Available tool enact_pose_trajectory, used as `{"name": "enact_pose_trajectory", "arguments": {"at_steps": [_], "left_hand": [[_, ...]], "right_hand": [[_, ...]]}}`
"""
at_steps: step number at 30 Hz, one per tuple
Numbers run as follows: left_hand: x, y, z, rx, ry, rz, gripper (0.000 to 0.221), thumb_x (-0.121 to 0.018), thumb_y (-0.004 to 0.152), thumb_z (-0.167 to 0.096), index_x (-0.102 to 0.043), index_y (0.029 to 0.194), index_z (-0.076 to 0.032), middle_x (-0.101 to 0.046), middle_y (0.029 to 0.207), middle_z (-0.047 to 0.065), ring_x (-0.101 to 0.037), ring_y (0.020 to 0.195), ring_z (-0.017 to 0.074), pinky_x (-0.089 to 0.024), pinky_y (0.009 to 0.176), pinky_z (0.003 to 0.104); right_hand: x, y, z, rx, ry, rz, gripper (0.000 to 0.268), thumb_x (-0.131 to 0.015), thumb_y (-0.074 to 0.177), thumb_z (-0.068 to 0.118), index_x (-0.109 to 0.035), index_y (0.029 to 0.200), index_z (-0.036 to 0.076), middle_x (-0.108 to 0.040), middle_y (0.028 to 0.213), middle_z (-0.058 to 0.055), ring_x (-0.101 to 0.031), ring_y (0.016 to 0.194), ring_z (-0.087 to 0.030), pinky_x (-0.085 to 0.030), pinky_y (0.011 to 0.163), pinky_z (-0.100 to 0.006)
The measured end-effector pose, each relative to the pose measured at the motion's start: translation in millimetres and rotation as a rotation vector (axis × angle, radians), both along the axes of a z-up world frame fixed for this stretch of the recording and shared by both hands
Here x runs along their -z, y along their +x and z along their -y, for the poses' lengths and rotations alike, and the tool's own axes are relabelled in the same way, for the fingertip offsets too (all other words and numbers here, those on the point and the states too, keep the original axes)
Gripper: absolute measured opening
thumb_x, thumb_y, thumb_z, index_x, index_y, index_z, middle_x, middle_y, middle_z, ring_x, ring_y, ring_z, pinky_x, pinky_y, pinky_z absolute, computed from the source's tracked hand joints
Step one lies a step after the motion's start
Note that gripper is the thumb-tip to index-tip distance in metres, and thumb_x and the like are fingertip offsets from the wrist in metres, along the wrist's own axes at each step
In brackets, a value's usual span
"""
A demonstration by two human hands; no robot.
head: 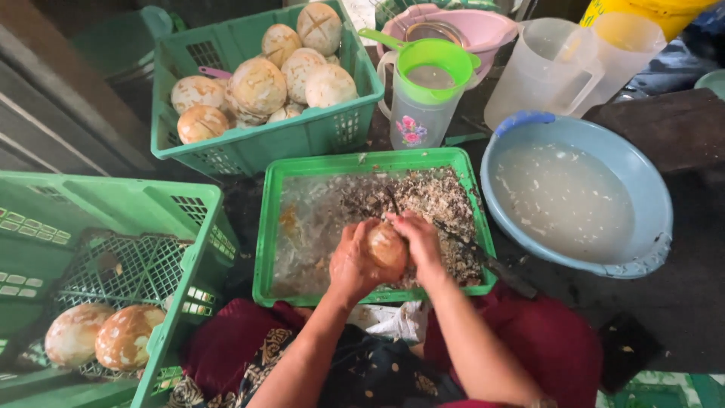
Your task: Peeling the outer husk of coconuts using a knife over a collection tray while sitting on the floor.
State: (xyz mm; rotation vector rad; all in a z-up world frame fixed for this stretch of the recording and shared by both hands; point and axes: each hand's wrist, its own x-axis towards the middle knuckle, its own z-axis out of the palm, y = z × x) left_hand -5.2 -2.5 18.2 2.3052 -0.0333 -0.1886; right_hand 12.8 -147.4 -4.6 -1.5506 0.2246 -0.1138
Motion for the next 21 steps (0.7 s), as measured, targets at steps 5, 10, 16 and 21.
{"name": "enact_pose_trajectory", "arguments": {"at_steps": [5,10,16,21], "left_hand": [[12.3,-1.5,0.9,0.008,-0.044,0.069,0.095,-0.093,0.055,-0.041,-0.050,0.139,-0.029,-0.055,0.128,0.012,-0.060,0.118,0.0439,-0.052,0.100,0.052],[-1.8,-3.9,-0.3,0.018,0.020,0.032,0.108,-0.097,0.042,-0.046,-0.049,0.137,-0.031,-0.054,0.126,0.008,-0.065,0.110,0.0432,-0.056,0.096,0.054],[32.6,2.4,-1.5,0.002,0.093,-0.048,0.094,-0.095,0.054,-0.035,-0.049,0.135,-0.024,-0.048,0.131,0.009,-0.065,0.110,0.0441,-0.056,0.096,0.052],[-10.9,0.4,1.6,0.006,0.047,-0.048,0.109,-0.095,0.041,-0.048,-0.046,0.138,-0.035,-0.051,0.131,0.004,-0.065,0.114,0.0395,-0.056,0.098,0.052]], "right_hand": [[-35.6,-39.5,-18.1,-0.012,-0.712,0.377,0.025,-0.070,0.090,0.026,-0.078,0.110,0.014,-0.052,0.144,-0.021,-0.046,0.132,-0.049,-0.039,0.110,-0.056],[-39.2,-8.7,-10.7,-0.055,-0.504,-0.177,0.049,-0.050,0.087,0.049,-0.076,0.103,0.011,-0.015,0.171,-0.001,-0.037,0.144,-0.022,-0.048,0.065,-0.026],[-69.7,-29.9,-19.1,-0.155,-0.703,0.101,0.024,-0.065,0.092,0.034,-0.080,0.109,0.024,-0.039,0.159,-0.012,-0.036,0.144,-0.040,-0.041,0.109,-0.052],[49.4,42.7,35.1,-0.474,-0.020,0.501,0.038,-0.047,0.096,0.030,-0.074,0.110,0.008,-0.075,0.117,-0.009,-0.066,0.117,-0.021,-0.034,0.118,-0.038]]}}
